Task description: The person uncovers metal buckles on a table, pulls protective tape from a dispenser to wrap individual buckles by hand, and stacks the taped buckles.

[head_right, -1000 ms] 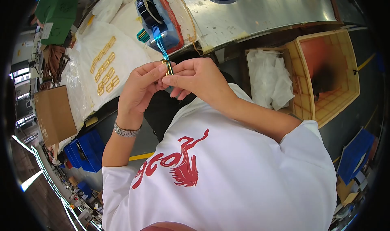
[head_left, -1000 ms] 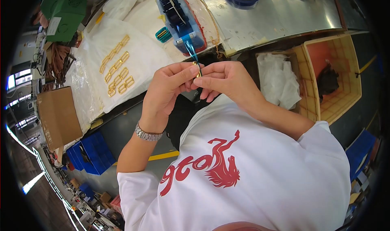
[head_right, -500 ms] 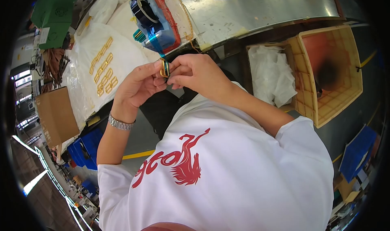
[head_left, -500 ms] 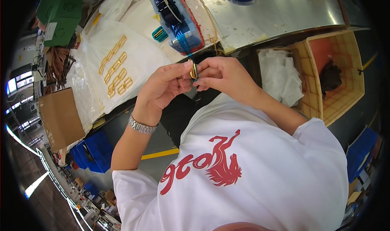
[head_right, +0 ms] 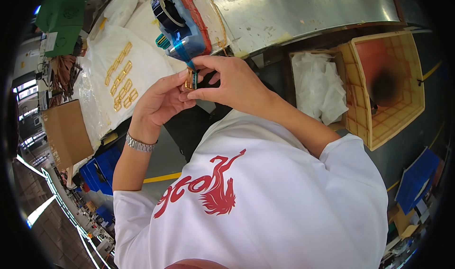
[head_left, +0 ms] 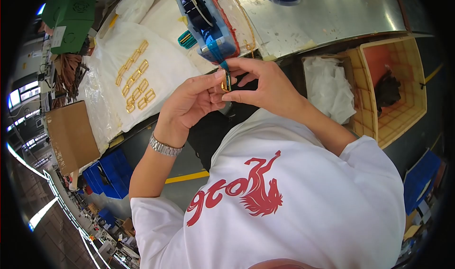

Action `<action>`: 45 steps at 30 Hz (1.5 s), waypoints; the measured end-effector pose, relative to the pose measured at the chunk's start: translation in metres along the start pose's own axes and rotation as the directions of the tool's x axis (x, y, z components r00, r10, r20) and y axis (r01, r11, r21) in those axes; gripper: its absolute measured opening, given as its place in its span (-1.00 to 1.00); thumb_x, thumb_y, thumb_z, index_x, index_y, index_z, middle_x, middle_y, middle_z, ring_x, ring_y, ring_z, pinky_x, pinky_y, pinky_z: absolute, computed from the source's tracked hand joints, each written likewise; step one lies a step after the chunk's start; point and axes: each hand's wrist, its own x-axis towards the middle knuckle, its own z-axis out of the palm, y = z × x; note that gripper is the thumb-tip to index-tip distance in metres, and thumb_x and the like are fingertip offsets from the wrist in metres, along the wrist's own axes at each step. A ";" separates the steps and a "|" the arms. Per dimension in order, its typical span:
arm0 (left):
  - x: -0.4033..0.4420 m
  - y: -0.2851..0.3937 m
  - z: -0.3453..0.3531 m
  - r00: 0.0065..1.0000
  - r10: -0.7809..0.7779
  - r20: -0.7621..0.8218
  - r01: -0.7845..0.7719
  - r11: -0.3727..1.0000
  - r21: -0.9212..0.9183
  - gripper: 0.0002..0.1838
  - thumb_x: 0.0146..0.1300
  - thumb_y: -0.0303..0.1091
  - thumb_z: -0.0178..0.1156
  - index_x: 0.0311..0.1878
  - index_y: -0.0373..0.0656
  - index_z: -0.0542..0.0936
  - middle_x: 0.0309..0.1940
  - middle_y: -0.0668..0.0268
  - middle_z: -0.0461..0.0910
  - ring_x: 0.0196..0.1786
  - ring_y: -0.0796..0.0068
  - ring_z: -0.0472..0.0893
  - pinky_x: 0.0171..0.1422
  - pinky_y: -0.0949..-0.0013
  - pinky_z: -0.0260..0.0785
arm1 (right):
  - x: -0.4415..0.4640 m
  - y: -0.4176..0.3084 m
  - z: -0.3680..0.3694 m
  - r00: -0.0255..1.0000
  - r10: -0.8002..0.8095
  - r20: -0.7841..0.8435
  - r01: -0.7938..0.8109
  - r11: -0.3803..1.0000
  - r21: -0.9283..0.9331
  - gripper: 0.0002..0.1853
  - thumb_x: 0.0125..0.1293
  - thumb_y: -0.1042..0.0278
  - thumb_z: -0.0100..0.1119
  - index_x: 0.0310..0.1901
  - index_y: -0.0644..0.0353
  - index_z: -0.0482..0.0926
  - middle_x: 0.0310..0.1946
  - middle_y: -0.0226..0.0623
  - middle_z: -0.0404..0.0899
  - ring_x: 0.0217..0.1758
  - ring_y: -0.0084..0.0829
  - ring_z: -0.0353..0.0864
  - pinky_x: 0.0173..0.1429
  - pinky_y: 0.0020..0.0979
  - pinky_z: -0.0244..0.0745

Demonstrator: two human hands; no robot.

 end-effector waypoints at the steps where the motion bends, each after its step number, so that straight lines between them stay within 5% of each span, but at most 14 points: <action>1: 0.001 0.001 0.000 1.000 -0.011 0.003 0.011 1.000 -0.010 -0.59 0.59 -0.16 0.37 0.21 -0.36 0.76 -0.21 0.42 0.77 -0.31 0.63 0.59 -0.05 0.38 0.53 | 0.001 0.000 0.001 0.999 -0.037 -0.019 0.037 0.999 -0.021 -0.37 0.27 0.31 0.68 0.31 0.40 0.64 -0.01 -0.16 0.83 0.03 -0.41 0.83 0.18 -0.35 0.75; 10: 0.011 0.012 -0.002 0.998 -0.069 -0.011 0.069 0.996 -0.051 -0.76 0.60 -0.16 0.37 0.04 -0.15 0.72 -0.14 0.39 0.78 -0.31 0.61 0.59 -0.10 0.38 0.49 | 0.009 -0.006 0.008 0.992 0.123 -0.030 -0.110 0.954 0.279 -0.43 0.32 0.34 0.65 0.28 0.41 0.66 0.00 -0.26 0.84 0.04 -0.49 0.82 0.26 -0.37 0.72; 14: 0.012 0.011 0.002 0.995 -0.058 -0.084 0.055 0.998 -0.043 -0.75 0.62 -0.12 0.36 -0.02 -0.13 0.73 -0.18 0.40 0.75 -0.33 0.59 0.59 -0.11 0.37 0.48 | 0.010 -0.006 0.011 0.990 0.124 -0.067 -0.107 0.972 0.209 -0.47 0.34 0.35 0.63 0.25 0.42 0.69 -0.02 -0.27 0.86 0.03 -0.50 0.84 0.23 -0.39 0.72; 17: 0.007 -0.001 -0.005 0.998 0.017 -0.066 -0.006 0.986 0.168 -0.72 0.63 -0.12 0.34 -0.04 -0.16 0.75 -0.17 0.40 0.74 -0.30 0.62 0.59 -0.12 0.39 0.47 | 0.011 -0.008 0.012 0.983 0.170 -0.072 -0.144 0.949 0.280 -0.52 0.36 0.35 0.62 0.22 0.42 0.71 -0.03 -0.27 0.87 0.03 -0.51 0.85 0.18 -0.42 0.72; 19: -0.008 -0.019 0.014 0.836 0.521 -0.172 -0.252 0.643 0.724 -0.71 0.58 -0.21 0.41 0.03 -0.30 0.76 -0.28 0.40 0.71 -0.31 0.63 0.61 -0.18 0.49 0.48 | 0.012 -0.009 0.013 0.976 0.202 -0.083 -0.167 0.936 0.309 -0.54 0.38 0.35 0.61 0.21 0.41 0.72 -0.05 -0.28 0.88 -0.01 -0.56 0.84 0.14 -0.46 0.71; 21: -0.011 -0.039 0.021 0.721 0.685 -0.100 -0.357 0.491 0.794 -0.79 0.51 -0.45 0.41 0.12 -0.29 0.75 -0.22 0.37 0.72 -0.29 0.61 0.63 -0.15 0.47 0.51 | 0.011 -0.009 0.013 0.973 0.218 -0.069 -0.184 0.926 0.330 -0.54 0.39 0.34 0.60 0.21 0.41 0.72 -0.08 -0.28 0.89 -0.03 -0.58 0.83 0.11 -0.48 0.70; 23: -0.012 -0.053 0.033 0.446 0.895 -0.002 -0.496 0.249 0.832 -0.77 0.41 -0.58 0.44 0.10 -0.27 0.75 -0.17 0.32 0.74 -0.25 0.55 0.68 -0.10 0.43 0.56 | 0.009 -0.011 0.015 0.971 0.235 -0.047 -0.205 0.917 0.342 -0.55 0.40 0.32 0.60 0.21 0.40 0.73 -0.11 -0.28 0.90 -0.05 -0.61 0.81 0.07 -0.51 0.69; 28: 0.000 -0.070 0.033 0.208 0.968 0.138 -0.468 -0.026 0.883 -0.72 0.32 -0.63 0.48 0.08 -0.26 0.74 -0.19 0.17 0.78 -0.26 0.30 0.78 -0.14 0.36 0.59 | 0.002 -0.025 0.020 0.959 0.278 -0.053 -0.244 0.906 0.347 -0.58 0.43 0.29 0.58 0.17 0.39 0.75 -0.16 -0.31 0.91 -0.13 -0.69 0.75 -0.05 -0.57 0.61; 31: 0.001 -0.073 0.038 0.114 0.970 0.213 -0.439 -0.143 0.887 -0.82 0.42 -0.58 0.45 0.03 -0.31 0.75 -0.17 0.22 0.81 -0.21 0.45 0.76 -0.03 0.44 0.60 | -0.004 -0.035 0.022 0.957 0.285 -0.057 -0.246 0.900 0.361 -0.61 0.45 0.28 0.57 0.13 0.38 0.76 -0.17 -0.32 0.91 -0.15 -0.71 0.74 -0.07 -0.58 0.60; 35: 0.001 -0.072 0.033 0.165 0.956 0.242 -0.464 -0.141 0.875 -0.87 0.43 -0.58 0.43 0.00 -0.31 0.77 -0.22 0.18 0.82 -0.25 0.45 0.78 -0.08 0.45 0.60 | -0.006 -0.033 0.021 0.950 0.304 -0.064 -0.269 0.908 0.321 -0.63 0.47 0.25 0.56 0.10 0.38 0.77 -0.21 -0.35 0.89 -0.16 -0.72 0.73 -0.06 -0.59 0.60; 37: -0.003 -0.069 0.035 0.340 0.935 0.103 -0.470 0.074 0.880 -0.89 0.49 -0.56 0.38 0.00 -0.36 0.78 -0.27 0.22 0.82 -0.31 0.47 0.80 -0.14 0.45 0.61 | -0.004 -0.029 0.020 0.952 0.306 -0.024 -0.283 0.904 0.321 -0.64 0.48 0.21 0.55 0.09 0.36 0.78 -0.25 -0.39 0.88 -0.22 -0.74 0.69 -0.11 -0.60 0.55; 41: 0.003 -0.048 0.028 0.462 0.887 0.003 -0.577 0.299 0.760 -0.88 0.48 -0.51 0.40 -0.02 -0.37 0.78 -0.36 0.23 0.81 -0.38 0.51 0.80 -0.27 0.47 0.58 | -0.003 -0.020 0.019 0.960 0.279 -0.012 -0.264 0.922 0.284 -0.62 0.52 0.16 0.51 0.09 0.34 0.78 -0.29 -0.42 0.85 -0.28 -0.74 0.63 -0.17 -0.58 0.49; 44: -0.003 -0.017 0.027 0.740 0.668 -0.073 -0.494 0.615 0.615 -0.82 0.58 -0.42 0.38 -0.07 -0.41 0.76 -0.36 0.24 0.79 -0.38 0.49 0.80 -0.27 0.47 0.69 | -0.003 -0.018 0.017 0.959 0.283 0.001 -0.277 0.937 0.212 -0.63 0.56 0.15 0.44 0.11 0.34 0.77 -0.29 -0.43 0.85 -0.32 -0.74 0.57 -0.22 -0.56 0.43; 45: -0.004 -0.008 0.027 0.742 0.667 -0.071 -0.492 0.614 0.617 -0.82 0.58 -0.42 0.38 -0.07 -0.41 0.76 -0.36 0.24 0.79 -0.38 0.49 0.80 -0.27 0.47 0.69 | -0.003 -0.016 0.016 0.959 0.283 0.028 -0.280 0.926 0.255 -0.64 0.58 0.17 0.41 0.13 0.34 0.76 -0.26 -0.39 0.86 -0.27 -0.73 0.62 -0.15 -0.55 0.49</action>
